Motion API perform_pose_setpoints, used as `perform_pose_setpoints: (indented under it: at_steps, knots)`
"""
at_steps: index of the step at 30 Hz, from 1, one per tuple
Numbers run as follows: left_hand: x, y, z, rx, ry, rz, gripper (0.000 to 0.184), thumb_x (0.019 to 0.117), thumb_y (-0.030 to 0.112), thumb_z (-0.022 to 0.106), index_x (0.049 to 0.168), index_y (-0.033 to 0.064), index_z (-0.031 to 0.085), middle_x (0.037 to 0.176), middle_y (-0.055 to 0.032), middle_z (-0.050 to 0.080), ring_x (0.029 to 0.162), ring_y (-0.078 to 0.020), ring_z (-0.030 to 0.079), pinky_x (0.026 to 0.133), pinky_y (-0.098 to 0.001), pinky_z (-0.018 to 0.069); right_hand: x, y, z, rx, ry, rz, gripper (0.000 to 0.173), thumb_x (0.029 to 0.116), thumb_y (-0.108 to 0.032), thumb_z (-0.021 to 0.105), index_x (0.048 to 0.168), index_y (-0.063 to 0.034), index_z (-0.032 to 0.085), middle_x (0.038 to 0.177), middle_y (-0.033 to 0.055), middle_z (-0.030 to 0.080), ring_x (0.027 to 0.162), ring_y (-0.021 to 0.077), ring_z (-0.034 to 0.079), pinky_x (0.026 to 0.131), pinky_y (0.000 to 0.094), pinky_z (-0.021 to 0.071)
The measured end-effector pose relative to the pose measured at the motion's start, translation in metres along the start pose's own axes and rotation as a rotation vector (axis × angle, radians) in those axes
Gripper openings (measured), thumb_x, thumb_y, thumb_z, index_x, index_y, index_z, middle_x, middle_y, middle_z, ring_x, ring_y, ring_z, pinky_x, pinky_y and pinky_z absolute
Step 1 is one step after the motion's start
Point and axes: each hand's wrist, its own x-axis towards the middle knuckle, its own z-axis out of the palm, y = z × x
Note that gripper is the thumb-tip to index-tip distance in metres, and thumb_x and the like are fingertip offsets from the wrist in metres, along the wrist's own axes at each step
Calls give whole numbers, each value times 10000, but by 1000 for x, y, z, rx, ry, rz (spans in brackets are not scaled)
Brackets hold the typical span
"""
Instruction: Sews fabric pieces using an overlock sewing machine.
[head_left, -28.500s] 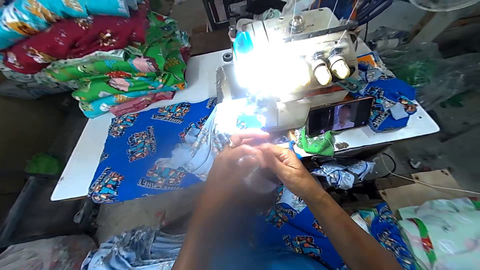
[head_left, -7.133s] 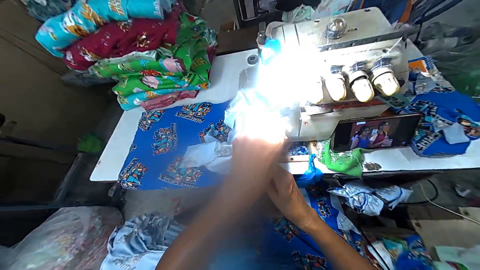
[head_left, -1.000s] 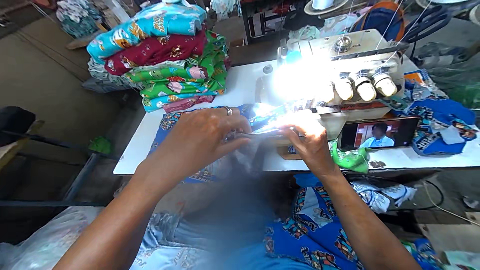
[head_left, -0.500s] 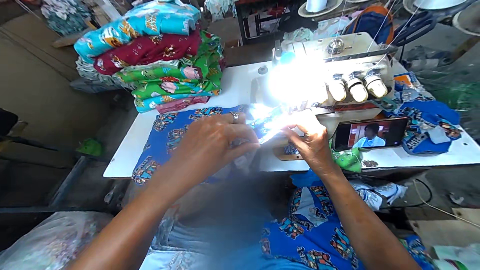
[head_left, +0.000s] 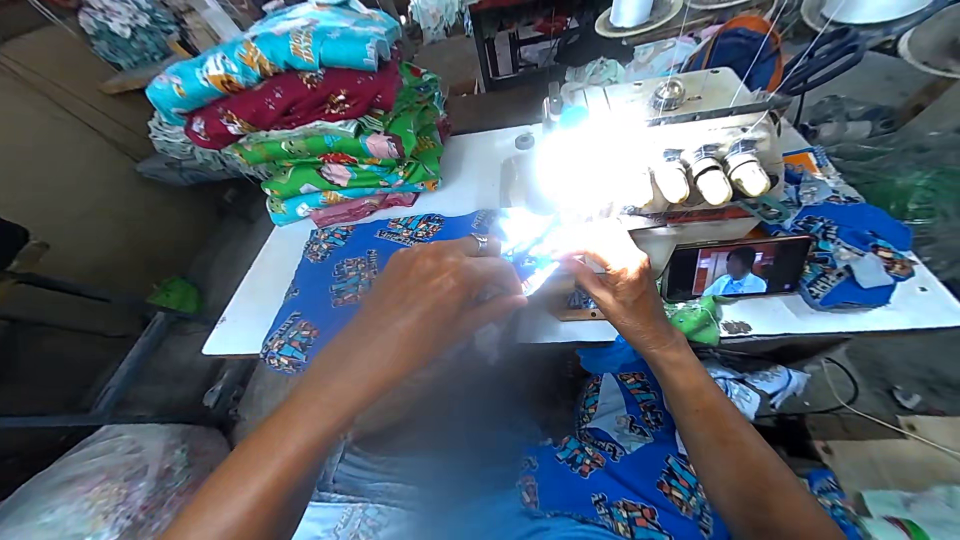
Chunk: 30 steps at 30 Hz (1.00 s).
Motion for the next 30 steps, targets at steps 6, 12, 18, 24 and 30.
perform_pose_setpoints:
  at_steps: [6,12,18,24,30]
  knots:
    - [-7,61,44,-5,77,-48,257,978,324,609,872,136,749,787,-42,653,577,-180,602,460,-332,430,-28,-9,-17,-231,-69,-77,198,991,-48,618,1070,-89,794,1090,74,749,1079,245,667,965,395,489]
    - [-13,95,80,104,135,-129,239,983,277,594,896,123,754,774,-60,640,565,-198,599,437,-309,396,-46,-9,-19,-254,-47,-99,224,991,-27,614,1103,-96,795,1186,54,746,1105,216,660,962,356,479]
    - [-10,93,82,137,131,-161,231,989,258,590,904,117,752,794,-64,651,591,-198,619,446,-301,414,-48,-6,-14,-259,-33,-74,253,994,-9,596,1136,-97,785,1201,52,741,1128,212,658,974,364,474]
    - [16,72,90,176,149,-204,204,977,259,632,934,119,775,773,-66,638,554,-198,582,434,-311,393,-34,5,-9,-304,-55,-15,305,979,23,571,1190,-87,762,1246,79,720,1145,270,651,985,409,477]
    - [22,67,86,190,135,-220,216,975,280,641,921,113,768,748,-64,597,551,-201,566,433,-313,374,-38,7,-8,-200,-48,81,317,968,-4,595,1228,-95,749,1286,134,678,1165,304,633,975,433,498]
